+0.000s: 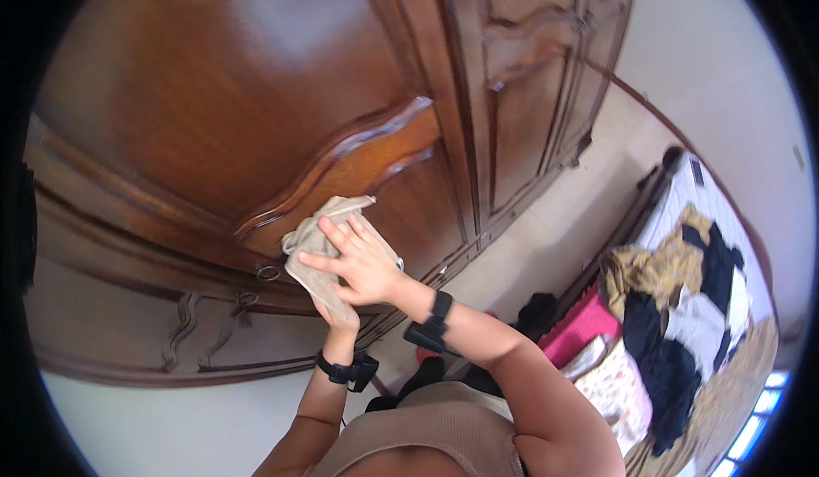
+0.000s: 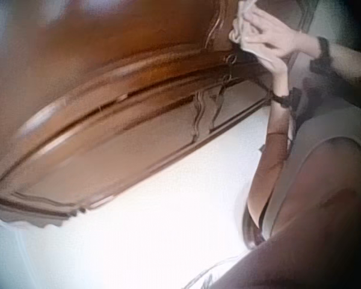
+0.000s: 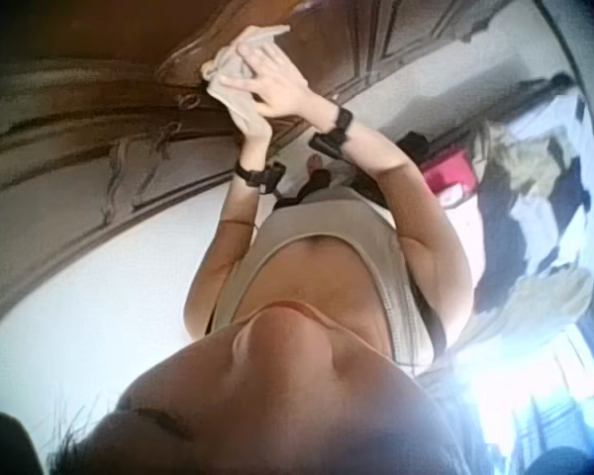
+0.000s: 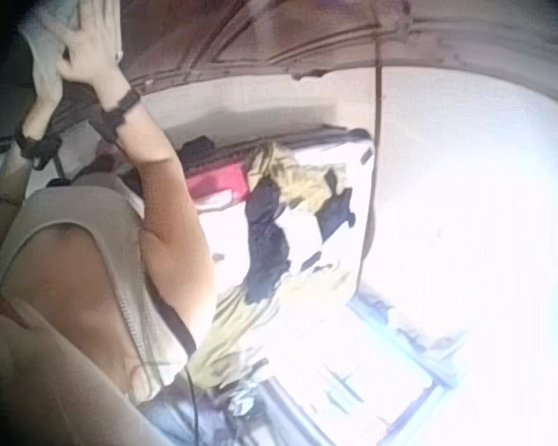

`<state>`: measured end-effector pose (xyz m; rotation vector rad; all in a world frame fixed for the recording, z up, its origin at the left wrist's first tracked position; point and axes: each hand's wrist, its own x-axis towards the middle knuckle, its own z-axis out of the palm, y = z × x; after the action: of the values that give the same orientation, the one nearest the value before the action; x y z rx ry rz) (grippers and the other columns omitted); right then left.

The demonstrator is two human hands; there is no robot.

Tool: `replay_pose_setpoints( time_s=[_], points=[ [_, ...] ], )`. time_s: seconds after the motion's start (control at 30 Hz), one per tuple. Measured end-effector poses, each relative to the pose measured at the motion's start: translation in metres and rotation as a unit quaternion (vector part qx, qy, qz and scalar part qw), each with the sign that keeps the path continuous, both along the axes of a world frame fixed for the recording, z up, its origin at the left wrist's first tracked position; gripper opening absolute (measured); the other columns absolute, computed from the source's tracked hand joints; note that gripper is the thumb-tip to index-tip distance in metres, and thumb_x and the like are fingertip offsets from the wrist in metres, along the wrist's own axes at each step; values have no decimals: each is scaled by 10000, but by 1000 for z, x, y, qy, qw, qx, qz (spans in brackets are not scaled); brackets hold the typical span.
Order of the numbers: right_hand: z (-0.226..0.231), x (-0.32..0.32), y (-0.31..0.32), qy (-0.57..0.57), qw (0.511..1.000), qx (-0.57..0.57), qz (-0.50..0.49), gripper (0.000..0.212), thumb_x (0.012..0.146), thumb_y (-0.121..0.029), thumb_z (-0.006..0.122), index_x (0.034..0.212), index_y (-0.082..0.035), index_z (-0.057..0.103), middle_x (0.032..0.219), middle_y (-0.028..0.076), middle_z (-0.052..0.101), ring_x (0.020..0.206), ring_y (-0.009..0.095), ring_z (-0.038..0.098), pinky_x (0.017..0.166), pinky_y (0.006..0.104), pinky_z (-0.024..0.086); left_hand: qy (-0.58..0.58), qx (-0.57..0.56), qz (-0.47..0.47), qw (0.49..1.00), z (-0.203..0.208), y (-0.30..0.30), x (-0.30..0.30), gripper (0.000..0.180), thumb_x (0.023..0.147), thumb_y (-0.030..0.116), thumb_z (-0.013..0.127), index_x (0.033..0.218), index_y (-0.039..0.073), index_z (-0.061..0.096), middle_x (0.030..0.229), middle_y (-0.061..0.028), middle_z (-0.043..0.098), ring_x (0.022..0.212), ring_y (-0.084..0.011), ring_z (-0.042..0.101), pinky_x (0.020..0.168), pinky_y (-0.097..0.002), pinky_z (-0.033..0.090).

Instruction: Wiping down the surfaces of a wooden wardrobe and a bed headboard with a cloth.

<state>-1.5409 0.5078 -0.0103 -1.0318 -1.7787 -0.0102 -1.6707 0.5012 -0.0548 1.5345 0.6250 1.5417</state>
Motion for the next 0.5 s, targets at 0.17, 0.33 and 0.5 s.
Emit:
replay_pose_setpoints(
  time_s=[0.17,0.33,0.5],
  points=[
    [-70,-26,60,36,963,213,-162,531,748,-463,670,1265,-362,601,1464,164,370,1117,354,507,895,551,392,344,208,103,910,-1,29,-21,625,964,303,465,1418,-92,297,1375,-333,400,1265,-470,426,1057,-525,327],
    [-186,-61,65,326,926,-30,-186,539,771,-433,670,1278,-285,560,1385,180,406,1080,361,499,868,542,390,523,259,29,811,-35,33,-15,583,952,218,476,1405,-109,308,1385,-373,342,1235,-540,390,1055,-553,308],
    [-276,-115,30,622,713,-257,-194,595,780,-436,674,1329,-262,522,1438,201,286,1168,392,418,936,542,341,607,221,-223,730,-71,33,24,535,909,204,546,1390,1,427,1423,-272,407,1278,-438,431,1100,-493,334]
  ],
)
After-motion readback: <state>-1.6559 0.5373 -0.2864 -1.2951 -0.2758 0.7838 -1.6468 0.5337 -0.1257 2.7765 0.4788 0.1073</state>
